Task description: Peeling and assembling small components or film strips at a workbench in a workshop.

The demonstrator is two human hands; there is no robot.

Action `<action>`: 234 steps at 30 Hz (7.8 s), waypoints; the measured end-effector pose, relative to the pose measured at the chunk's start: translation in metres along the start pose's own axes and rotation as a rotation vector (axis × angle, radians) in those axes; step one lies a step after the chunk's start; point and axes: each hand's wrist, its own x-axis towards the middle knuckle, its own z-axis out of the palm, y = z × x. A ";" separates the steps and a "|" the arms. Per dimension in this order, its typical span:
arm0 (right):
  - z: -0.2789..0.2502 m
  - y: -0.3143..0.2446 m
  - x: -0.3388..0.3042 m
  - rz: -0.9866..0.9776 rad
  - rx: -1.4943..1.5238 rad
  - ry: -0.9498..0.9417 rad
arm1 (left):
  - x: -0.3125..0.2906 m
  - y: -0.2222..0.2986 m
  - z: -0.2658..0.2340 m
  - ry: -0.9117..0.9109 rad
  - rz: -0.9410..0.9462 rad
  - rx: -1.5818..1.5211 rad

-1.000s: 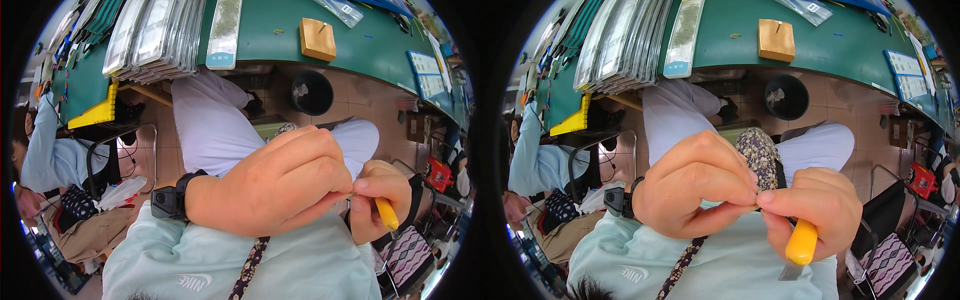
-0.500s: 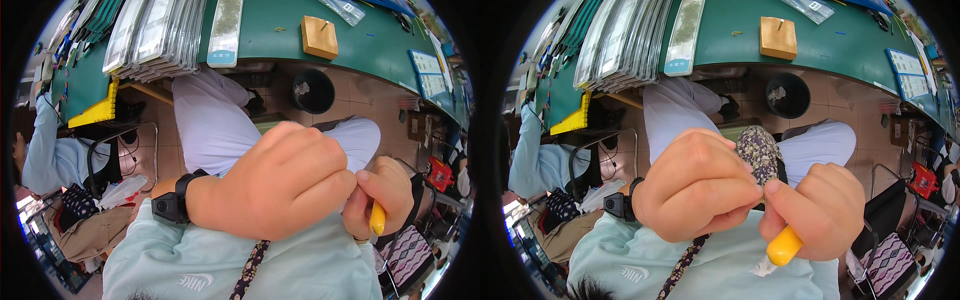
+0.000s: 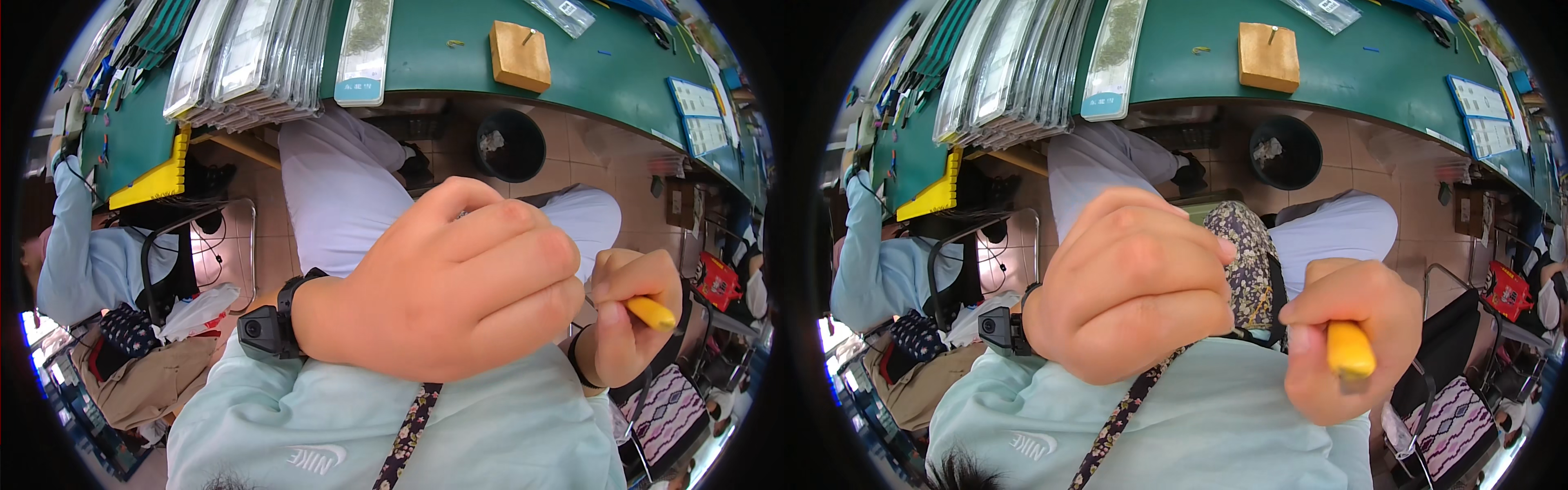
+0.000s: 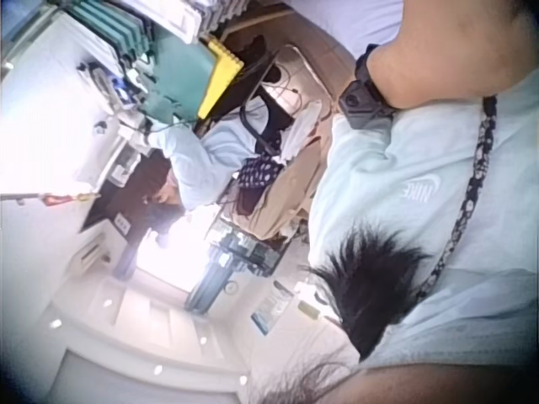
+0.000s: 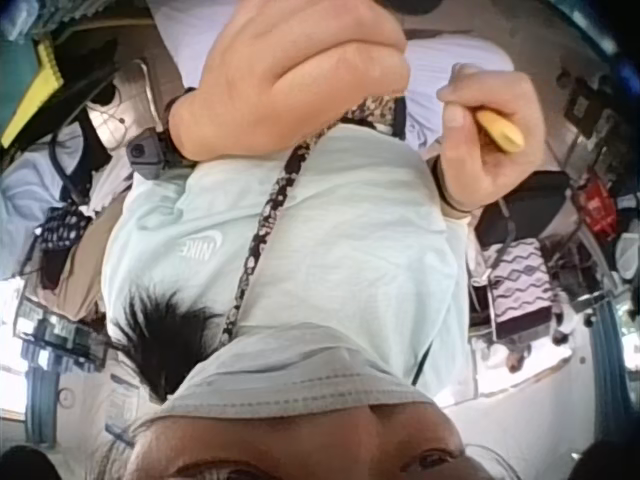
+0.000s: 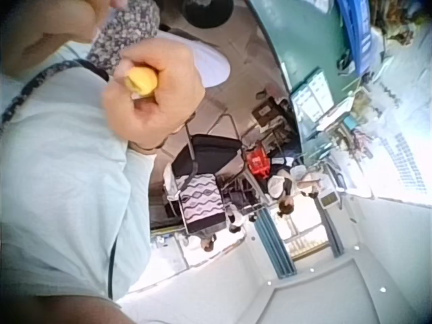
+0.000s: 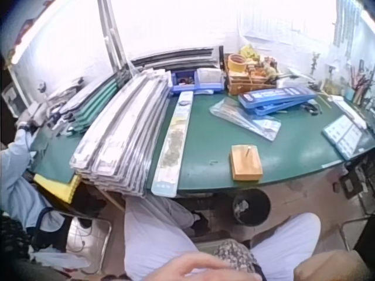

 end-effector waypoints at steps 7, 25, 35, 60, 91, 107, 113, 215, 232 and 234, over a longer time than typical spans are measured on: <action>-0.006 0.005 0.005 0.003 0.233 -0.172 | -0.001 -0.003 0.003 0.017 -0.006 -0.118; -0.006 -0.001 0.017 -0.094 -0.003 -0.278 | 0.000 -0.005 0.002 -0.103 -0.004 -0.173; -0.005 -0.003 0.017 -0.039 -0.162 -0.399 | 0.000 -0.004 0.001 -0.198 -0.107 -0.339; -0.003 0.003 0.018 -0.075 -0.077 -0.428 | -0.005 -0.004 -0.009 -0.066 -0.191 -0.495; 0.006 -0.001 0.010 -0.180 -0.197 -0.142 | -0.004 -0.004 0.007 0.047 0.025 0.027; 0.000 0.006 0.005 -0.258 -0.435 -0.032 | -0.001 -0.004 0.008 0.151 -0.112 -0.200; 0.005 0.009 0.008 -0.299 -0.664 -0.121 | -0.002 -0.002 0.008 0.205 -0.123 -0.310; 0.000 0.014 0.007 -0.354 -0.711 -0.101 | 0.006 -0.001 -0.002 -0.075 -0.259 -0.523; 0.001 0.017 0.007 -0.386 -0.720 -0.069 | -0.001 -0.002 0.004 -0.026 -0.216 -0.467; 0.000 0.012 0.008 -0.396 -0.740 -0.069 | 0.000 -0.001 0.003 -0.017 -0.202 -0.447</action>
